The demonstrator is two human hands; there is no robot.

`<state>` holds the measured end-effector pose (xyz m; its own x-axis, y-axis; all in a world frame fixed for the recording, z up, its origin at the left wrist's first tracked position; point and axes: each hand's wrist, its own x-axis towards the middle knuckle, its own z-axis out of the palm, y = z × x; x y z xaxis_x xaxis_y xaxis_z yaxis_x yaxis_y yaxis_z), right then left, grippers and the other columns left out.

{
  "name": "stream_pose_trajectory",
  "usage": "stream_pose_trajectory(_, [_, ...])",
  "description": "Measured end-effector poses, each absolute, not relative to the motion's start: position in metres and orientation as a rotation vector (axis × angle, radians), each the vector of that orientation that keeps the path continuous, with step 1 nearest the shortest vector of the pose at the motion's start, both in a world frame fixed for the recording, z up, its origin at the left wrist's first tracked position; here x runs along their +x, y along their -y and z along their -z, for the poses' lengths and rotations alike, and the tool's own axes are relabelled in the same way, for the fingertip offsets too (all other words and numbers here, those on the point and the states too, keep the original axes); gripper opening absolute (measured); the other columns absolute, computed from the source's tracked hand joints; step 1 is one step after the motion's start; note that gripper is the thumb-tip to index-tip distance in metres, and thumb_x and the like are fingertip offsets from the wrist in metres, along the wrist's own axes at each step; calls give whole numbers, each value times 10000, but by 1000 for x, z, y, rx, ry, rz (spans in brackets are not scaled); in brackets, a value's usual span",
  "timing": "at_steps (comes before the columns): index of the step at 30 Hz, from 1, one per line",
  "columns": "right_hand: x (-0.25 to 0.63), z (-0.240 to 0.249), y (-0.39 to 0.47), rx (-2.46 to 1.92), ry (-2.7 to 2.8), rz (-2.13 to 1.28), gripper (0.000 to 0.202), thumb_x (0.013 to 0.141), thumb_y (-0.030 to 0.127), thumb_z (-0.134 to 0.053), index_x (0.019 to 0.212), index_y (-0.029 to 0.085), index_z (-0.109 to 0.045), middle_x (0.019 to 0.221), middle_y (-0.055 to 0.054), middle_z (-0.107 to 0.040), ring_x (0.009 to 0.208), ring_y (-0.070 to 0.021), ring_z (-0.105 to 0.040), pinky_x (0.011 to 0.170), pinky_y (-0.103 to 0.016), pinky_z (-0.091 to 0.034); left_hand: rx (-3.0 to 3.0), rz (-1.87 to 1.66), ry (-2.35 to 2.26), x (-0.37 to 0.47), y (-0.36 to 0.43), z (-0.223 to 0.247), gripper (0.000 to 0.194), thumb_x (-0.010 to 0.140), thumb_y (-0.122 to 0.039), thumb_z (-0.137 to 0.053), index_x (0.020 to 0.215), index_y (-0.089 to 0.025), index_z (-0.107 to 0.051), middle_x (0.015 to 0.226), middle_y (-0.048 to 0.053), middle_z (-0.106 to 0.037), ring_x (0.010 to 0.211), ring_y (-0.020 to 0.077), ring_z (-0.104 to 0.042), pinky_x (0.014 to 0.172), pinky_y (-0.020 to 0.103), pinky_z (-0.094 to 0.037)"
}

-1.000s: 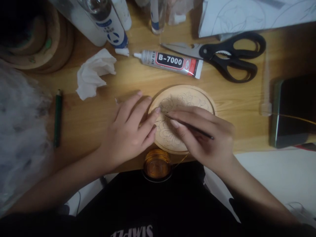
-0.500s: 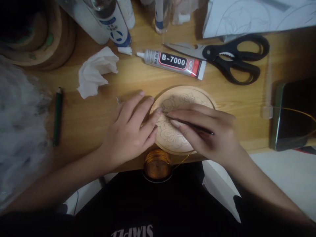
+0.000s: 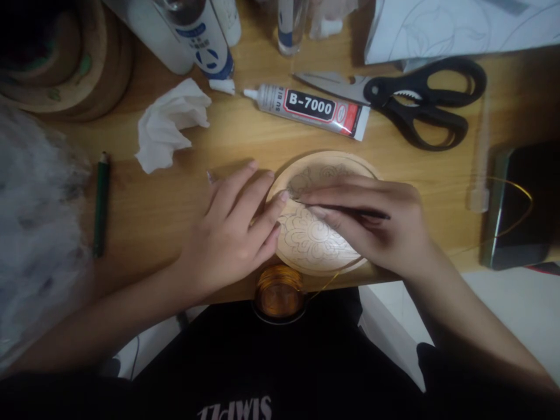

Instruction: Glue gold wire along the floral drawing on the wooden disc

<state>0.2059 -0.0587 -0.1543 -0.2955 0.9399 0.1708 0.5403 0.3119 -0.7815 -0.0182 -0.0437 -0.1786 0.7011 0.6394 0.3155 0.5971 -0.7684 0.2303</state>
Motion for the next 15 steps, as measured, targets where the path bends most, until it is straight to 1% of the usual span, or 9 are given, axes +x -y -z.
stream_pose_trajectory(5, [212,157,50,-1240,1955,-873,389,805,78,-727,1121,303,-757,987,-16,-790,868,-149,-756,768,-250,-619,2752,-522,-994,-20,43,177,308,960,-205,-500,1220,-81,-609,1332,184,-636,1308,351,-552,1028,483,-470])
stream_pose_trajectory(10, [218,159,38,-1187,1916,-1027,357,779,60,-739,1051,285,-788,962,-19,-792,885,-138,-759,796,-200,-609,2784,-549,-1017,-19,44,178,297,957,-207,-507,1204,-82,-617,1302,174,-655,1288,344,-567,1017,472,-482])
stream_pose_trajectory(13, [220,158,32,-1134,1920,-1103,330,781,67,-741,1033,274,-792,958,-17,-792,896,-151,-761,794,-213,-620,2818,-608,-1030,-17,44,180,286,948,-205,-525,1176,-64,-625,1268,178,-670,1249,349,-593,988,456,-499])
stream_pose_trajectory(15, [221,157,30,-1125,1937,-1138,291,811,94,-727,1044,258,-788,976,-23,-789,928,-154,-756,828,-237,-622,2816,-613,-1025,-17,44,180,285,949,-208,-527,1174,-62,-624,1266,179,-671,1247,350,-594,984,458,-501])
